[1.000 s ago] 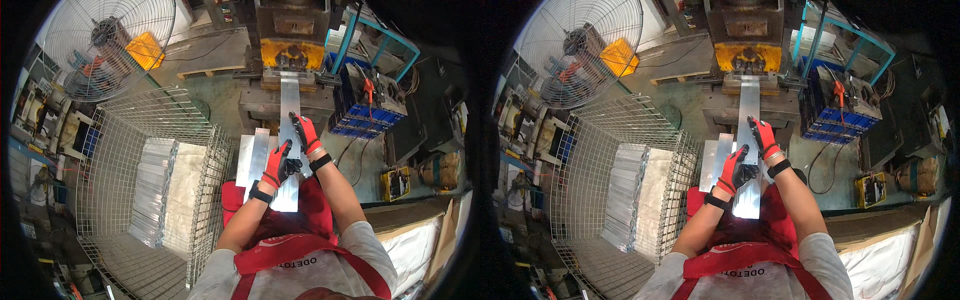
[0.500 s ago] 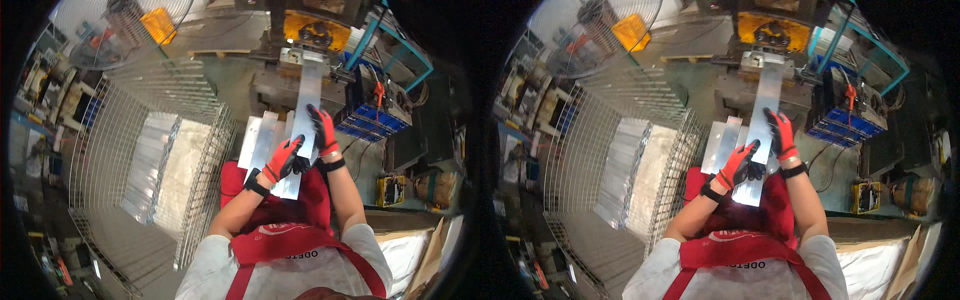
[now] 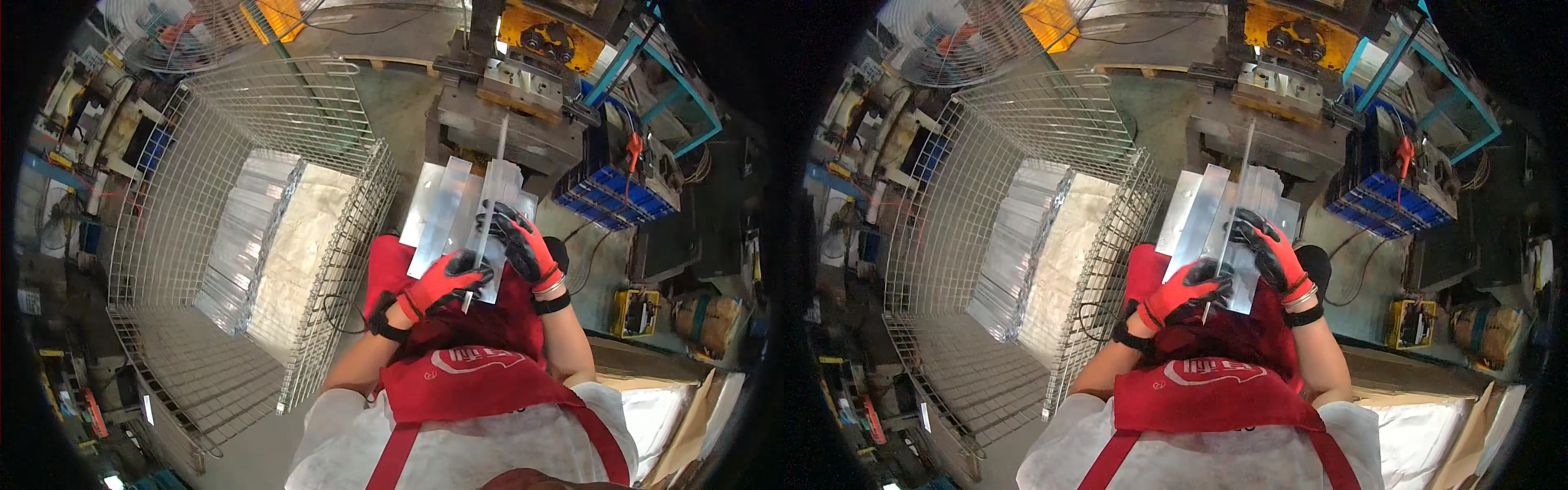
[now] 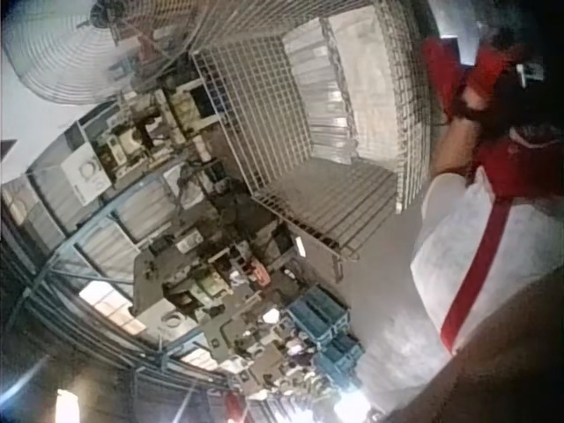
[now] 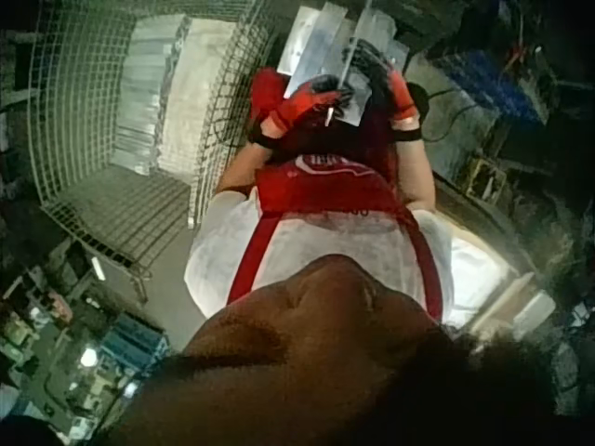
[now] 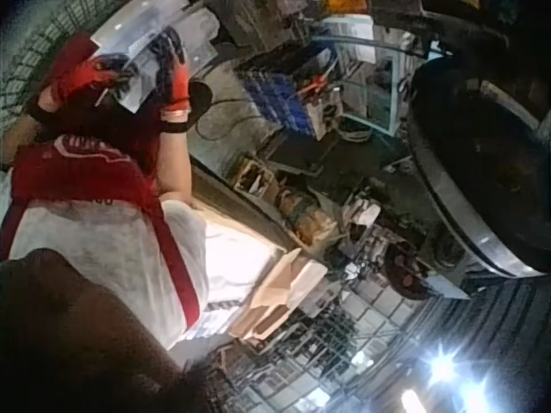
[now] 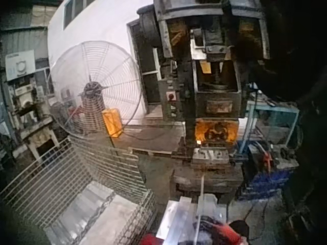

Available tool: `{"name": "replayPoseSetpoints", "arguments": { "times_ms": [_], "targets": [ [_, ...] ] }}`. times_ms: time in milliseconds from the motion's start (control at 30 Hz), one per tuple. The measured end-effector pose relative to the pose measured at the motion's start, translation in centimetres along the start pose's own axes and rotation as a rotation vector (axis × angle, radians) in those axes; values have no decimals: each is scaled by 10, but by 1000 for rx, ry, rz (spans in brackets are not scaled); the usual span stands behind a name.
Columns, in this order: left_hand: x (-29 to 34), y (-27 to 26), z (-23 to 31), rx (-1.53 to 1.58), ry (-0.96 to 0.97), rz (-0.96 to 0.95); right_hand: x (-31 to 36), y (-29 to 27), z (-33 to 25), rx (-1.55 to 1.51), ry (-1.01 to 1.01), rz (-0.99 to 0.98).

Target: The person is using a stamping machine to bend or mark metal sheets.

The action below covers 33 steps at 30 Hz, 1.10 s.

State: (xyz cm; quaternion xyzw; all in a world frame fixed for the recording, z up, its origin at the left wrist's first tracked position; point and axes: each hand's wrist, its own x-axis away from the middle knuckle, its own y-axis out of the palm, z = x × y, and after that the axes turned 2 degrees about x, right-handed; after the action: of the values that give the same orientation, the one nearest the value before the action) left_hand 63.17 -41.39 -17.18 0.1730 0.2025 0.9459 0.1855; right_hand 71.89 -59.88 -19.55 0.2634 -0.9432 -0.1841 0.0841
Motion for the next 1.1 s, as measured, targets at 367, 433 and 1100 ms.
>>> {"name": "replayPoseSetpoints", "arguments": {
  "times_ms": [367, 433, 1100],
  "targets": [
    [-38, -73, -47, -1618, -311, 575, 3, -49, 43, 1078, 52, 558],
    [-44, -76, -54, -1614, -324, 555, 2, -46, 47, 1335, 80, 585],
    [-73, 10, -73, -1448, -21, 366, 2, -63, 76, 1237, 310, 508]
  ]
}}
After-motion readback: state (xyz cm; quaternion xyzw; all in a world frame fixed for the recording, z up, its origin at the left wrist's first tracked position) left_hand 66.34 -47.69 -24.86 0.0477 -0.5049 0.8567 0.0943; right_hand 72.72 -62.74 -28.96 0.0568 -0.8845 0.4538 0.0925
